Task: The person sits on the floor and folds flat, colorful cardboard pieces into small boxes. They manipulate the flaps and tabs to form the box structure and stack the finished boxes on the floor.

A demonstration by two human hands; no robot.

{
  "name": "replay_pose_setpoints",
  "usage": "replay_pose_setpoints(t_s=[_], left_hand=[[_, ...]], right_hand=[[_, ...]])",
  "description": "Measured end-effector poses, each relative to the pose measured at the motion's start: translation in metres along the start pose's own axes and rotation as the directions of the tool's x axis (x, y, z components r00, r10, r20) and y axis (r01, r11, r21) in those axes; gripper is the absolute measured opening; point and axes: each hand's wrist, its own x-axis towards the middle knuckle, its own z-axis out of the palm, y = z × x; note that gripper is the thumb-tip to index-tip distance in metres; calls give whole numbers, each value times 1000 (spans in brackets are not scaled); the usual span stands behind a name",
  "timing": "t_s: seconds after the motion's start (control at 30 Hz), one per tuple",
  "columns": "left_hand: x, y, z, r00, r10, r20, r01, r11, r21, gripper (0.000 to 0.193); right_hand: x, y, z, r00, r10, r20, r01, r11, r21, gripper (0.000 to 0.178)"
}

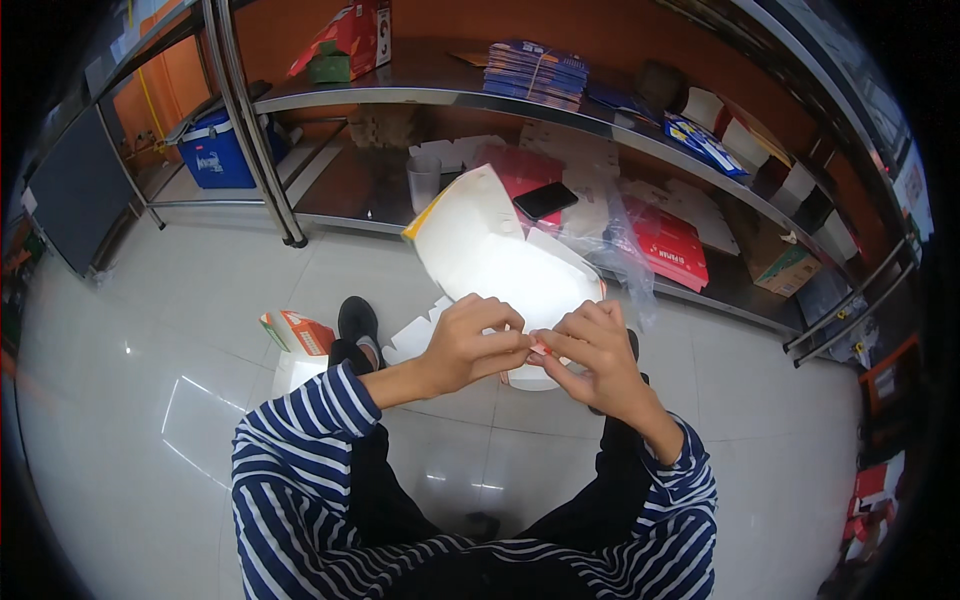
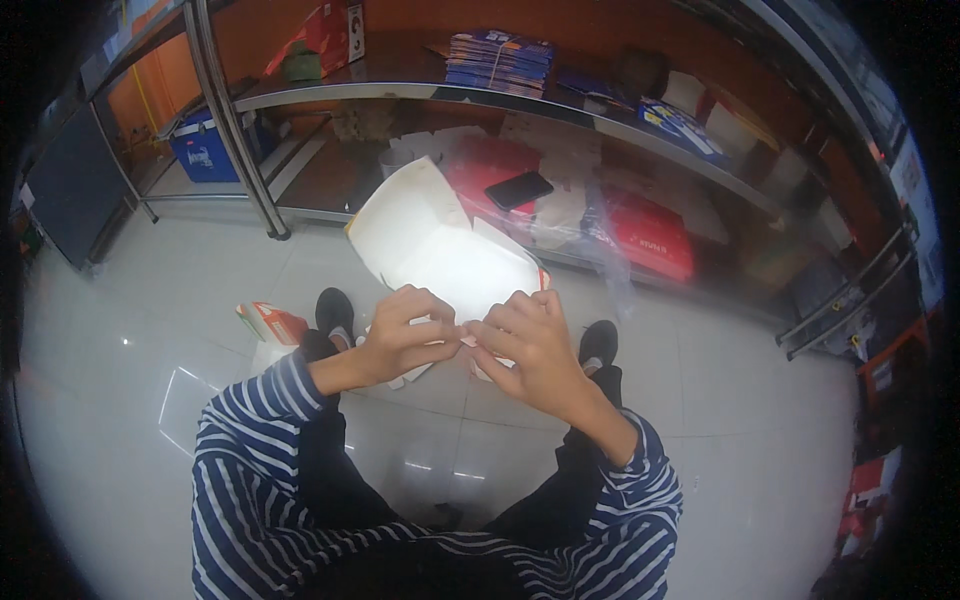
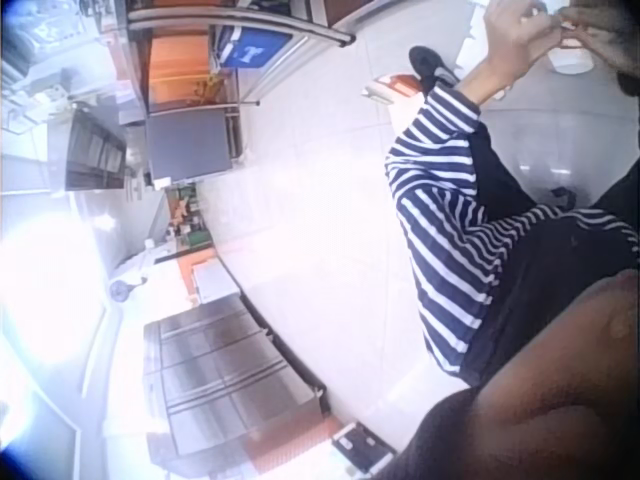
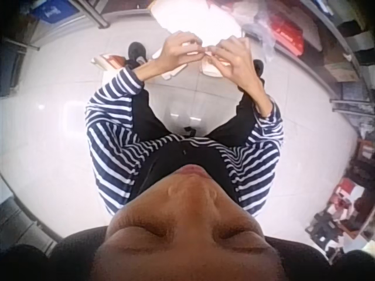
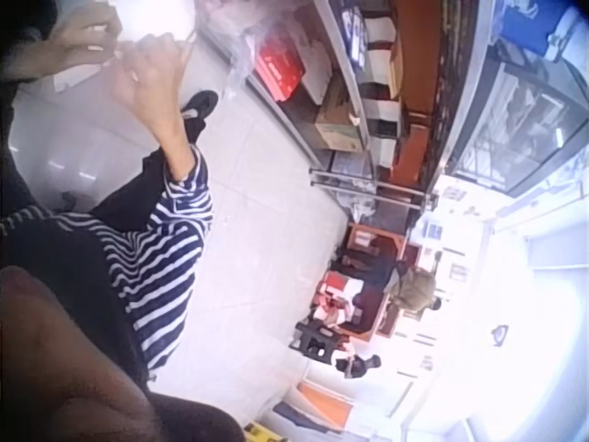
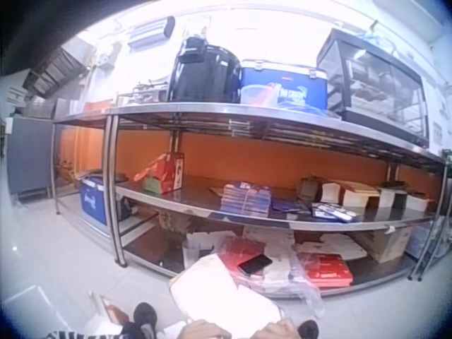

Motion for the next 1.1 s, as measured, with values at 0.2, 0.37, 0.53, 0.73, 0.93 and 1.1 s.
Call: replay_pose_setpoints(t_s=[0.2,0.37,0.53,0.73,0.93,1.1], left_hand=[[4,6,1,872,-455,183,488,776,-399,20],[-5,-5,14,807,-576,127,573,715,-401,21],[-7,2,33,730,-658,184,661,611,-436,25],[1,14,27,822,-569,-32,545,800,-251,59],[25,-5,-22,774,-633,29,591,704,-393,52],[6,-22,-10,710,-600,367,692,502,-519,31]], right_hand=[[-6,12,5,999,-46,-2,46,999,21,23],[3,17,30,906,260,-333,-263,964,38,36],[-10,35,61,699,699,153,-510,336,792,41],[-13,53,53,666,740,97,-454,298,840,34],[-26,65,36,728,680,87,-444,369,817,28],[-35,67,26,783,588,201,-486,377,788,27]])
